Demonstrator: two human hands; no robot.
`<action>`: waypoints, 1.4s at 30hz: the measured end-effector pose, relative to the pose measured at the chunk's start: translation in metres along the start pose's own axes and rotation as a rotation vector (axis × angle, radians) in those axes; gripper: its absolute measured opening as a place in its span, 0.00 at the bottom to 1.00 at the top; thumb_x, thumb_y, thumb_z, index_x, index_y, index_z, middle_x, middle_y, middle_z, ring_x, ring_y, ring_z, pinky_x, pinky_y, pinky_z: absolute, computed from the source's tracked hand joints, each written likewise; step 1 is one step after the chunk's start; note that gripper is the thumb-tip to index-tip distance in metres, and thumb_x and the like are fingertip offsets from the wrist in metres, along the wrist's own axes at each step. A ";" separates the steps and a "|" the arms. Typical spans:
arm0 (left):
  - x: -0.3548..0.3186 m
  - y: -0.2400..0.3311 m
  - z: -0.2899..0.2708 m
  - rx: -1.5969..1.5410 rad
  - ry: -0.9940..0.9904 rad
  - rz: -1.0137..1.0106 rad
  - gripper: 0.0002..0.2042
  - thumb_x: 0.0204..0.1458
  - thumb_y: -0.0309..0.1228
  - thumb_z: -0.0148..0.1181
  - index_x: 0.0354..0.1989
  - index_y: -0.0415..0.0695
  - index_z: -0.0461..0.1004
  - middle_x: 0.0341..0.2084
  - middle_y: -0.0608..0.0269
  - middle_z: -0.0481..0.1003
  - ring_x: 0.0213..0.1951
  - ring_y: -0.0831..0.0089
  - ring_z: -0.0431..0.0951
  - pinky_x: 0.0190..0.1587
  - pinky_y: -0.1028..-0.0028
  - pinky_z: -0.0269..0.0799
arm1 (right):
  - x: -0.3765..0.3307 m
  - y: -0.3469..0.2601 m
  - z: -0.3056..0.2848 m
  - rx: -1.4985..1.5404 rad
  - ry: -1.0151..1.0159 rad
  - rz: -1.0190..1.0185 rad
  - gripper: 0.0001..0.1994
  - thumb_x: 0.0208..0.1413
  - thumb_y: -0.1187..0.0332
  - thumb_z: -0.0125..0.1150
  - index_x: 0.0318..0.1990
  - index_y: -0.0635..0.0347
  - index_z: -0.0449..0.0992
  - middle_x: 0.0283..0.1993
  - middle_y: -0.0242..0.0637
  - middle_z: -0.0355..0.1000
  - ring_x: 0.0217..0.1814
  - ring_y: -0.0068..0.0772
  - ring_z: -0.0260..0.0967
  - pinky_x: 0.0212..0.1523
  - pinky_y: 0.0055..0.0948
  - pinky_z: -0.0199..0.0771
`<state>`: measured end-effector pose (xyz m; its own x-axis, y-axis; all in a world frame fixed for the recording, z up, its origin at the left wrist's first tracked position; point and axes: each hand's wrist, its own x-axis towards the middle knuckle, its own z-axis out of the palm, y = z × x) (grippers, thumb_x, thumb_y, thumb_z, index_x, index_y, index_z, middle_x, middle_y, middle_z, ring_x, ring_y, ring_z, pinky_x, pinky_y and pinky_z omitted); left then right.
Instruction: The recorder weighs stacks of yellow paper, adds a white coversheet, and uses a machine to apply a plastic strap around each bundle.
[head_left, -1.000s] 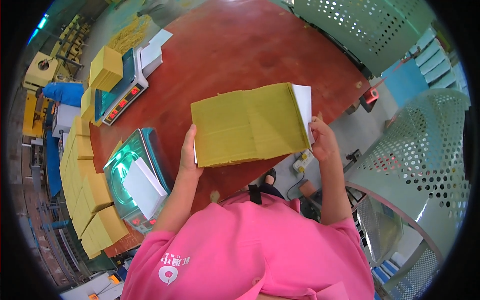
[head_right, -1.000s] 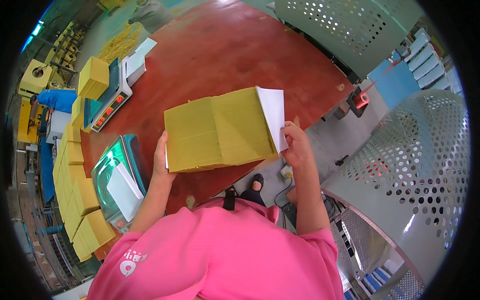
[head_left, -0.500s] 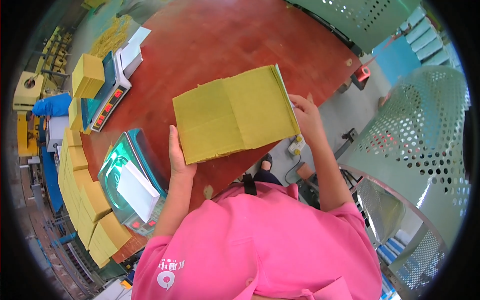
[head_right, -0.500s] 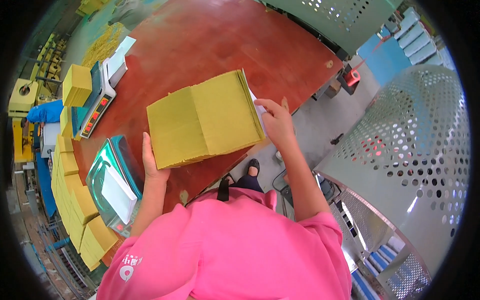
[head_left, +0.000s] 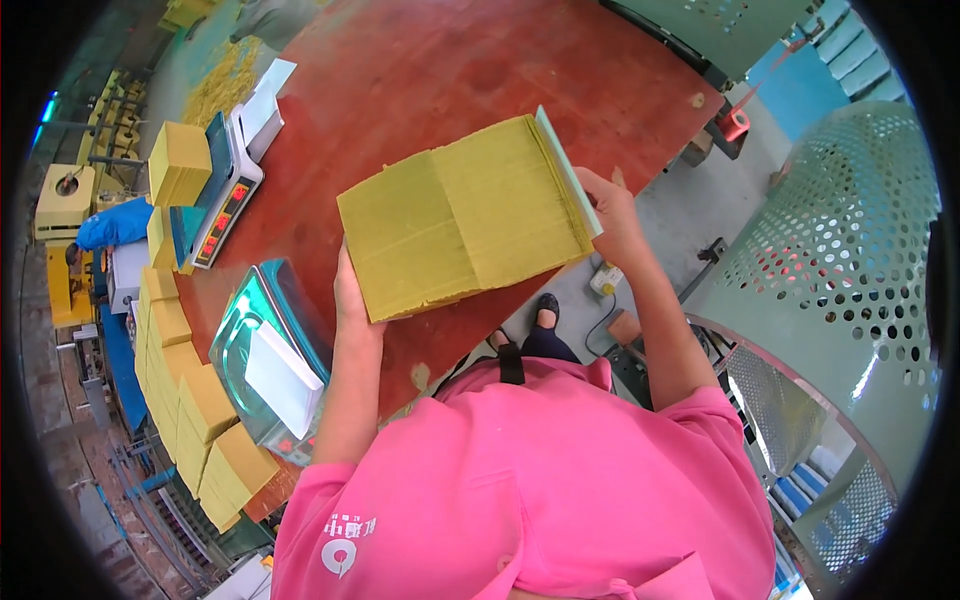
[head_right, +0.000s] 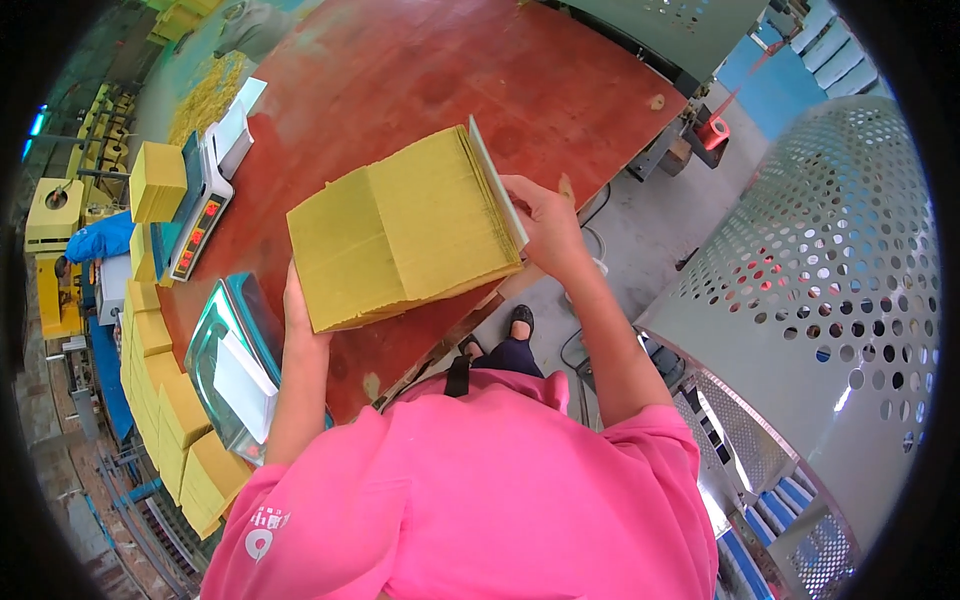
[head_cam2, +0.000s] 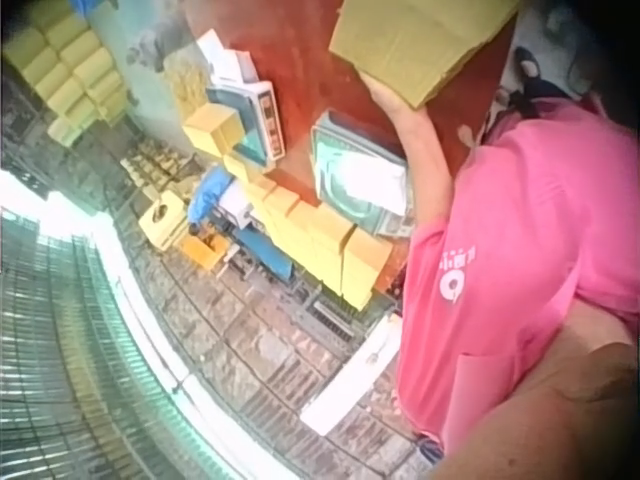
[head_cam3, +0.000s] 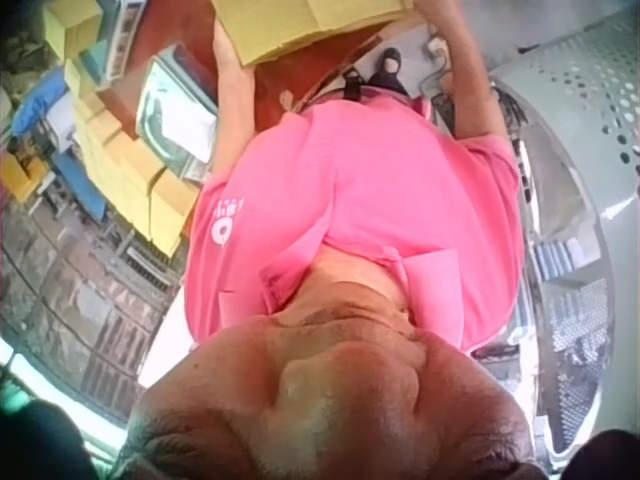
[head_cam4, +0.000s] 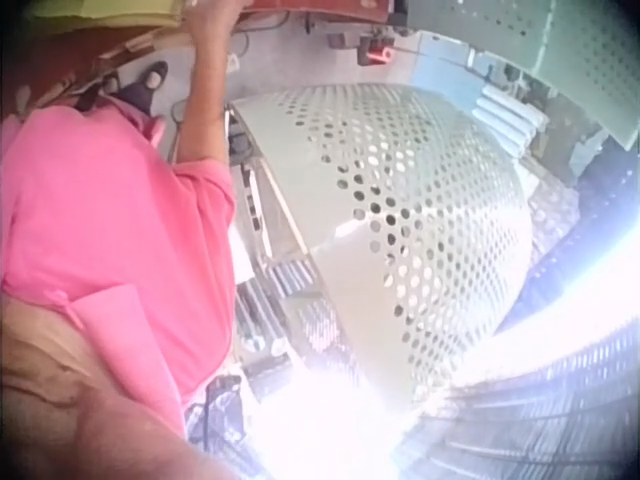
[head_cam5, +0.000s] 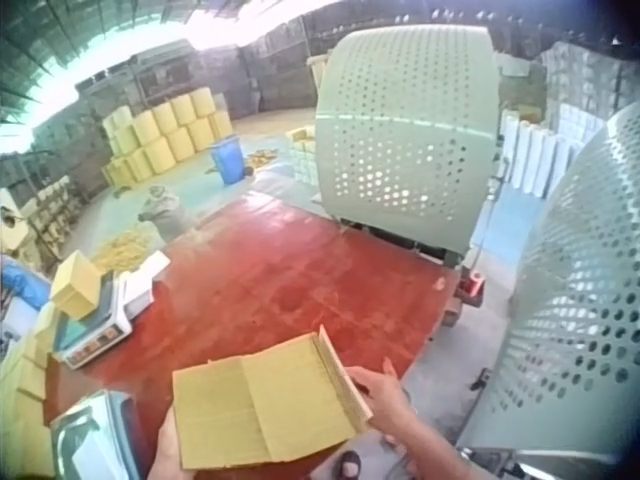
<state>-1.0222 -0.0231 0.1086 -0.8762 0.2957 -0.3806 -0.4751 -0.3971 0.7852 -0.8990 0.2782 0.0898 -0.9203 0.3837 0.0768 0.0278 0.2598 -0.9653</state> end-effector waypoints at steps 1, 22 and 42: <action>0.000 -0.001 0.000 -0.015 -0.014 -0.001 0.21 0.65 0.43 0.44 0.57 0.41 0.68 0.50 0.60 0.73 0.49 0.69 0.75 0.51 0.70 0.72 | 0.000 0.005 -0.004 0.001 -0.003 -0.001 0.14 0.62 0.66 0.55 0.51 0.62 0.75 0.41 0.36 0.78 0.43 0.23 0.73 0.50 0.22 0.68; 0.002 -0.002 0.002 0.001 -0.043 -0.005 0.21 0.64 0.45 0.45 0.55 0.41 0.70 0.48 0.59 0.75 0.48 0.69 0.76 0.49 0.69 0.74 | -0.005 -0.028 -0.001 0.723 -0.070 0.427 0.24 0.65 0.54 0.48 0.59 0.64 0.70 0.55 0.37 0.71 0.56 0.26 0.66 0.57 0.25 0.63; -0.107 -0.032 -0.015 0.072 -0.086 -0.238 0.20 0.62 0.44 0.45 0.52 0.42 0.71 0.45 0.59 0.76 0.44 0.67 0.78 0.45 0.68 0.76 | -0.204 -0.043 0.060 0.253 0.477 0.201 0.21 0.68 0.58 0.43 0.55 0.66 0.72 0.48 0.32 0.73 0.49 0.20 0.67 0.51 0.21 0.65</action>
<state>-0.9149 -0.0555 0.1168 -0.7286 0.4473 -0.5187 -0.6576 -0.2450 0.7124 -0.7359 0.1359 0.1008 -0.6271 0.7761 -0.0666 0.0357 -0.0567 -0.9978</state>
